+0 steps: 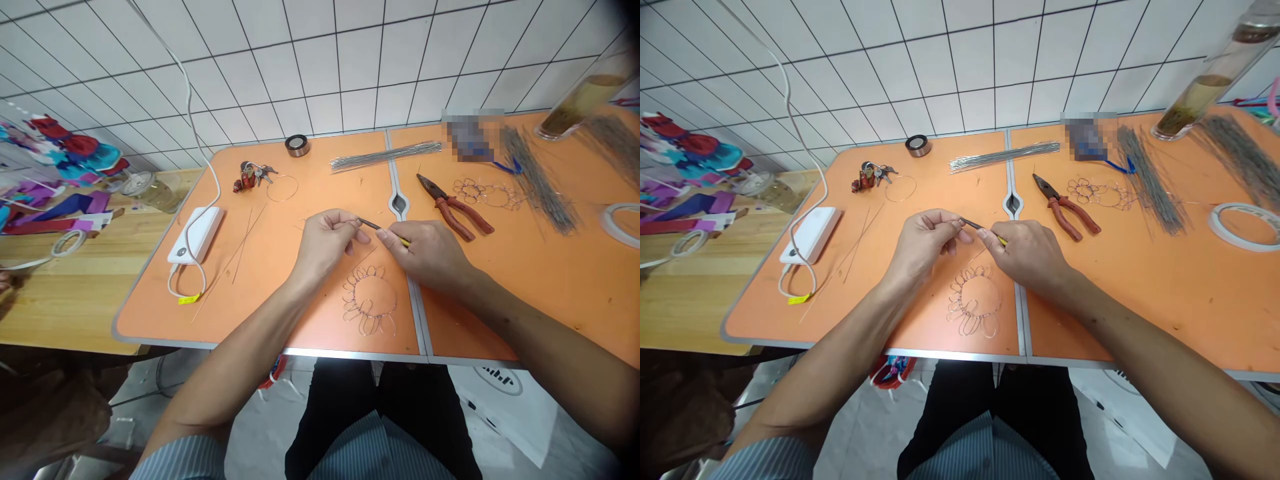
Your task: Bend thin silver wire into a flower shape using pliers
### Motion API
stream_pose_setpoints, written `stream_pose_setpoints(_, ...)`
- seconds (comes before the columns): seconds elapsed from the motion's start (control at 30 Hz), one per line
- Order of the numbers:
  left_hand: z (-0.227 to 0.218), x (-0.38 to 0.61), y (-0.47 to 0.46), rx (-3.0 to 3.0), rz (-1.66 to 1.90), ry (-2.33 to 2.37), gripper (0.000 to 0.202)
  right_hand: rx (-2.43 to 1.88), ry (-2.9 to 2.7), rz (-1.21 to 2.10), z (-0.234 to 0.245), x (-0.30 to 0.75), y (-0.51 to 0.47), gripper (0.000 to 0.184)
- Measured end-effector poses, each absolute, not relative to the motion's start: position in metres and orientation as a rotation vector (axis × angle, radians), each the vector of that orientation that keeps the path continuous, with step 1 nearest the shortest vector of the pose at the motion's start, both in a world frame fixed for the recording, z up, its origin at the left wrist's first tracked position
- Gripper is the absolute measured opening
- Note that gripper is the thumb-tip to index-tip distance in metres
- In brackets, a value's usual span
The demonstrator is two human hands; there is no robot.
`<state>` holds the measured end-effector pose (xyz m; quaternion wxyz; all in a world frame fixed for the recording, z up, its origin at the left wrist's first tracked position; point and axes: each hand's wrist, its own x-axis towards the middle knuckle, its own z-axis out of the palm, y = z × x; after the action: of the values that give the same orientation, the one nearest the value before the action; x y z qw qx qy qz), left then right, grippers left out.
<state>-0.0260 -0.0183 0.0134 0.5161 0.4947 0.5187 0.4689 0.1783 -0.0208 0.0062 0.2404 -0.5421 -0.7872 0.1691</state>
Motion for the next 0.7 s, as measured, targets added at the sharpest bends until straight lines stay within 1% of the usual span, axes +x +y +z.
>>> stream_pose_setpoints(0.33, 0.011, -0.025, -0.018, 1.195, 1.129, 1.257, 0.015, -1.473, -2.187, 0.397, -0.004, 0.179, -0.018, 0.049)
stream_pose_setpoints(0.53, 0.007, -0.033, -0.009, 1.078, 1.098, 1.206, 0.015, -1.539, -2.219, 0.448, 0.012, 0.188, -0.019, 0.045)
stream_pose_setpoints(0.63, 0.004, -0.039, -0.003, 0.989, 1.108, 1.092, 0.014, -1.636, -2.254, 0.347, 0.015, 0.205, -0.034, 0.044)
stream_pose_setpoints(0.7, 0.003, -0.041, -0.002, 0.949, 1.095, 1.014, 0.014, -1.729, -2.287, 0.200, 0.009, 0.223, -0.049, 0.041)
